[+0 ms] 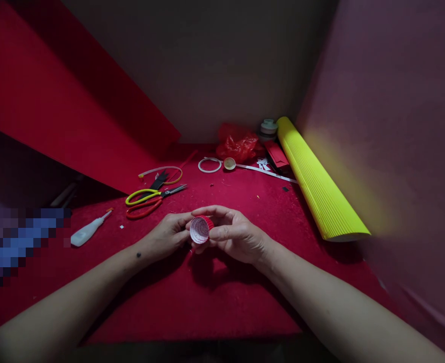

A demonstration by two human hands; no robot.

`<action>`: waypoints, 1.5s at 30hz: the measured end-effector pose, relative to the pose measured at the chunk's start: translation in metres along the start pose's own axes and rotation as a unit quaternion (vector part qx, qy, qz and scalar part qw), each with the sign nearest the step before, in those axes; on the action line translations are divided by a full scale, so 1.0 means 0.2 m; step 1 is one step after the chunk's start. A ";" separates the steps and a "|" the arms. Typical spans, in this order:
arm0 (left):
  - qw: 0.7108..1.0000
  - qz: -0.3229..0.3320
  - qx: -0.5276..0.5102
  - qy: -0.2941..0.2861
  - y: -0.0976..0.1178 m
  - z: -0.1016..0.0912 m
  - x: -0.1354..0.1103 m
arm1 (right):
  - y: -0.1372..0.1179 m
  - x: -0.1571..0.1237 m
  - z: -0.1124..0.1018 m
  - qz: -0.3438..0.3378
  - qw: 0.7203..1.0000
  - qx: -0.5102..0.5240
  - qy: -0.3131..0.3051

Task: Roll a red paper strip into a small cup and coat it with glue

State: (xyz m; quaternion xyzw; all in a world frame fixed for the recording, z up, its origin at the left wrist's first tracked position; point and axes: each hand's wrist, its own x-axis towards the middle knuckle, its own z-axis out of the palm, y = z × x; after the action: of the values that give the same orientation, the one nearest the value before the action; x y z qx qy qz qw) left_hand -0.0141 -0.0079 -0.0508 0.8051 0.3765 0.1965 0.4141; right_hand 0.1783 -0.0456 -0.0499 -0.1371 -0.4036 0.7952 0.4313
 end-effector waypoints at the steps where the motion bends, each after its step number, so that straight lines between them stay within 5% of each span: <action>1: 1.000 0.001 0.001 0.000 0.00 0.00 0.00 | 0.00 0.00 0.00 -0.001 1.000 -0.003 0.001; 16: 1.000 -0.002 0.005 0.009 0.01 0.00 0.00 | 0.00 0.00 0.00 -0.005 1.000 -0.004 0.019; 22: 1.000 -0.007 -0.016 0.002 0.02 0.00 0.01 | 0.04 0.01 0.02 -0.039 0.994 -0.082 0.067; 26: 0.999 -0.021 -0.032 0.006 0.02 0.00 0.01 | 0.06 0.00 0.04 -0.090 0.974 -0.191 0.081; 32: 0.996 -0.049 -0.071 -0.001 0.03 -0.02 0.02 | 0.05 -0.02 0.05 -0.143 0.906 -0.393 0.072; 45: 0.991 -0.042 -0.129 -0.003 0.00 -0.01 0.02 | 0.06 -0.03 0.05 -0.165 0.879 -0.441 0.070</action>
State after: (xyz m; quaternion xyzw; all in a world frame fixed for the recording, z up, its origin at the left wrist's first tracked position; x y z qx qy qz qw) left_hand -0.0123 -0.0042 -0.0500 0.7292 0.3804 0.2231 0.5233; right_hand 0.1680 -0.0596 -0.0533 -0.2999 -0.6983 0.4402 0.4782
